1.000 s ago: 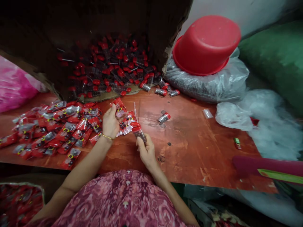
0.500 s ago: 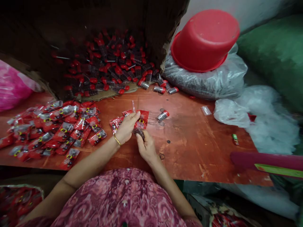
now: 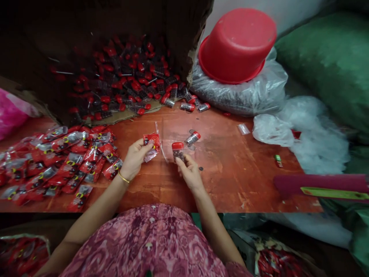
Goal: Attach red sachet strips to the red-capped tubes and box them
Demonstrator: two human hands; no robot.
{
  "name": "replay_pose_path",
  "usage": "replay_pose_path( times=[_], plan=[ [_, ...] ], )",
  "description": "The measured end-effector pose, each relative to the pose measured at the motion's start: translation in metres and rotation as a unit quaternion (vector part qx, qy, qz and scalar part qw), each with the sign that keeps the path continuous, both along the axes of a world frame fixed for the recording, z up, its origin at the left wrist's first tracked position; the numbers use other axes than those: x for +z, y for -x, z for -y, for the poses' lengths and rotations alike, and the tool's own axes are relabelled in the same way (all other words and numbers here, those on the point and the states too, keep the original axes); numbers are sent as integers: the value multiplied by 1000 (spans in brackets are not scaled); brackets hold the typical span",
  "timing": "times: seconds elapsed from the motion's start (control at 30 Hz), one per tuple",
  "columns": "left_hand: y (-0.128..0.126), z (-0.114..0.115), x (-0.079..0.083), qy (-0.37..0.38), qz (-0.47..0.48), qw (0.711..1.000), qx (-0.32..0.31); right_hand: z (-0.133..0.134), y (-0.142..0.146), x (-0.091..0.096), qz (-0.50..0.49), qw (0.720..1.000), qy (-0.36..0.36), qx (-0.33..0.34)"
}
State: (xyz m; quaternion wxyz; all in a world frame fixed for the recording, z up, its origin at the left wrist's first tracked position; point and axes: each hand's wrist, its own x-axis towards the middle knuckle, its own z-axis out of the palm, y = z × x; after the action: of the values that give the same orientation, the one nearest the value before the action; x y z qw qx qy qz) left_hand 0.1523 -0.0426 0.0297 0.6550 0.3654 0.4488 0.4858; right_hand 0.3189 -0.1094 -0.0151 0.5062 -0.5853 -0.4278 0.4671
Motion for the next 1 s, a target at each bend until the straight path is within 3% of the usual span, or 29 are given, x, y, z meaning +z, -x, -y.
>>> replay_pose_path(
  times=[0.1, 0.2, 0.27, 0.33, 0.43, 0.5, 0.57, 0.63, 0.67, 0.77, 0.83, 0.9, 1.0],
  plan=[
    [-3, 8, -4, -36, -40, 997, -50, -1, 7, -4, -33, 999, 14, 6],
    [-4, 12, -8, -36, -59, 994, -89, -7, 6, -12, 75, 996, -48, -21],
    [-4, 13, -10, -33, -76, 991, -108, -11, -1, -18, 221, 972, -61, -46],
    [-2, 14, -11, -49, -107, 984, -133, -14, -9, -18, 357, 930, -40, -76],
    [0, 15, -12, -98, -184, 963, -172, -13, -15, -5, 434, 891, -48, -126],
    [2, 15, -11, -129, -248, 940, -197, -9, -12, 10, 407, 902, -115, -92],
    [4, 14, -9, -151, -289, 917, -230, -5, -5, 23, 350, 921, -172, 8],
    [6, 14, -5, -156, -295, 911, -242, -2, 4, 31, 290, 938, -179, 66],
    [6, 15, -3, -147, -286, 919, -229, -1, 9, 32, 255, 951, -166, 57],
    [2, 22, 0, -72, -194, 965, -163, -1, 23, 25, 106, 989, -90, -54],
    [-4, 31, -4, -17, -101, 986, -130, -3, 33, 17, -2, 993, -44, -112],
    [-11, 39, -10, 7, -47, 996, -75, -3, 45, 10, -65, 989, -22, -130],
    [-16, 46, -19, 12, -65, 997, 32, -1, 58, 4, -58, 993, -19, -100]
  ],
)
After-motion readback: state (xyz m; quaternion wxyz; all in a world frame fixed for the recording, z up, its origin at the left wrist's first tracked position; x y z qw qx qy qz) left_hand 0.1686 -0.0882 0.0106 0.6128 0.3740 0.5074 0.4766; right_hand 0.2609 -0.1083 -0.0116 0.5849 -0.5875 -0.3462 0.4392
